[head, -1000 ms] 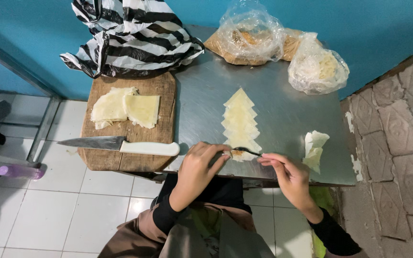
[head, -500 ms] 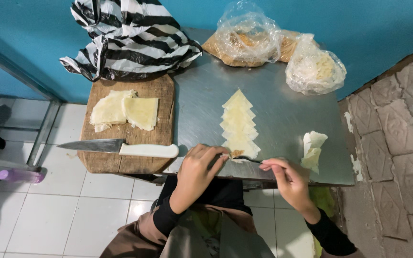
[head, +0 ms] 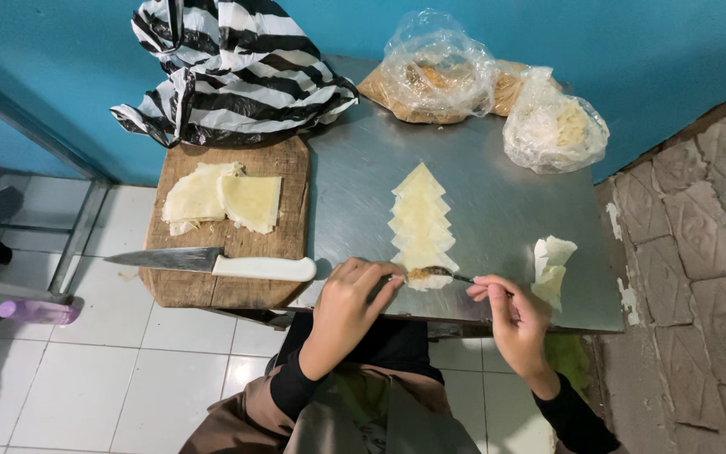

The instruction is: The person layers pre-cut pastry sheets on a metal table, stacking them into a zigzag tree shape and pressing them flat by hand. They then spoon brown filling from a plastic bag onto the layered pastry and press the filling in with their fingers.

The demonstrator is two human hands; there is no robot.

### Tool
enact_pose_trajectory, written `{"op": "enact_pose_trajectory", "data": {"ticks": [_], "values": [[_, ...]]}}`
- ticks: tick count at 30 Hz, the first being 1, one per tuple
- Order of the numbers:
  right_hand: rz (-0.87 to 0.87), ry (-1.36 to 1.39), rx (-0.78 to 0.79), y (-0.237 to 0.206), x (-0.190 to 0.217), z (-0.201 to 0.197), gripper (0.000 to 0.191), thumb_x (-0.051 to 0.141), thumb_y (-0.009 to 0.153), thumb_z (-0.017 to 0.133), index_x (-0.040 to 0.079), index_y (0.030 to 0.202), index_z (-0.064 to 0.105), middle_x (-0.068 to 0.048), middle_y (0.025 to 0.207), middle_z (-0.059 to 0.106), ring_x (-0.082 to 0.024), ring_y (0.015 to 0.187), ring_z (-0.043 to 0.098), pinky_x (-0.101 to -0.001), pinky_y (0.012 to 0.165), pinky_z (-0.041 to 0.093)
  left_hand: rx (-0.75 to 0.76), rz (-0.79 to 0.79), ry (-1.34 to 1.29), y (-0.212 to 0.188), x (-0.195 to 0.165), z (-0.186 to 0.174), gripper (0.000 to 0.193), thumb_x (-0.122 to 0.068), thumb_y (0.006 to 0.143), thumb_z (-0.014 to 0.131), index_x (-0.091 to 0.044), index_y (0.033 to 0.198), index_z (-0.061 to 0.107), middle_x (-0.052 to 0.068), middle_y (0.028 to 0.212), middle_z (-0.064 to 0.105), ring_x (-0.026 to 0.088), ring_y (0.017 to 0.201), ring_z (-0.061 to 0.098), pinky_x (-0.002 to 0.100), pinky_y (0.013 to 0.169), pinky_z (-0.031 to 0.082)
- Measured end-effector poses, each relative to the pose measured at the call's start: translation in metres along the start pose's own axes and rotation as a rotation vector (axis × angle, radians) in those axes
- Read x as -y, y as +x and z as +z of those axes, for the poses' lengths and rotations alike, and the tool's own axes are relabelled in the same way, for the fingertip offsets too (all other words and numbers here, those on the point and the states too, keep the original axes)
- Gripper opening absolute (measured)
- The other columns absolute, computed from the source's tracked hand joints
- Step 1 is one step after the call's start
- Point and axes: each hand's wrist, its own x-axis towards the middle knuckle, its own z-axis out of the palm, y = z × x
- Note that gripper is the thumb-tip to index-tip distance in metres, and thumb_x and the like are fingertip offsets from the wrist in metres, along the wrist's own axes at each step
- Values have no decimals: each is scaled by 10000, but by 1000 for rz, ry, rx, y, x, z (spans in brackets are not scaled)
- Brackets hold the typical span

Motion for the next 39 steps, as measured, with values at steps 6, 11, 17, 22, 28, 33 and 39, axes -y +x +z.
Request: {"op": "enact_pose_trajectory", "data": {"ticks": [6,11,17,22,28,33,39], "values": [[-23,-1,-12,-1,1,0,179,21,1073,536,-54,1161,672,-117,989,770,-126,852,732,-199,656,537,4,6,0,-1,1,0,118,-137,930,734,-80,1033,722,60,964,748,283,900,665,398,807,519],[-189,26,-4,-1,-4,-1,142,1,1055,548,-46,1118,667,-116,954,759,-144,834,748,-212,643,545,11,17,2,-2,3,1,145,-140,924,733,-77,1054,721,66,980,742,292,910,657,406,817,515],[-244,31,10,0,-4,-2,110,-10,1044,560,-34,1070,664,-120,944,735,-161,805,734,-240,689,584,10,12,-12,-3,3,1,136,-142,927,734,-88,1051,718,53,971,740,285,912,660,402,827,517],[-167,25,-5,-3,-2,-1,118,-39,1052,543,-60,1096,651,-137,991,733,-165,825,730,-250,696,584,7,16,-15,-3,3,1,137,-141,925,735,-86,1050,717,52,983,743,285,914,660,400,825,518],[-242,60,-4,0,-7,0,133,-27,1042,560,-45,1139,649,-138,1026,744,-160,876,749,-255,742,616,11,22,-1,-4,4,2,131,-141,929,735,-83,1046,724,53,980,741,281,918,663,402,823,517],[-164,-53,39,-2,-3,1,140,-31,1017,584,-28,1114,685,-127,985,775,-171,850,768,-233,657,546,10,19,-6,-4,4,2,124,-142,931,732,-82,1038,721,52,989,747,280,922,666,401,820,516],[-230,-21,49,2,3,1,155,-35,1038,561,0,1137,675,-98,1002,761,-160,894,757,-252,784,599,13,21,-3,-3,4,1,131,-142,929,733,-81,1045,723,54,989,745,287,926,664,401,822,517]]}}
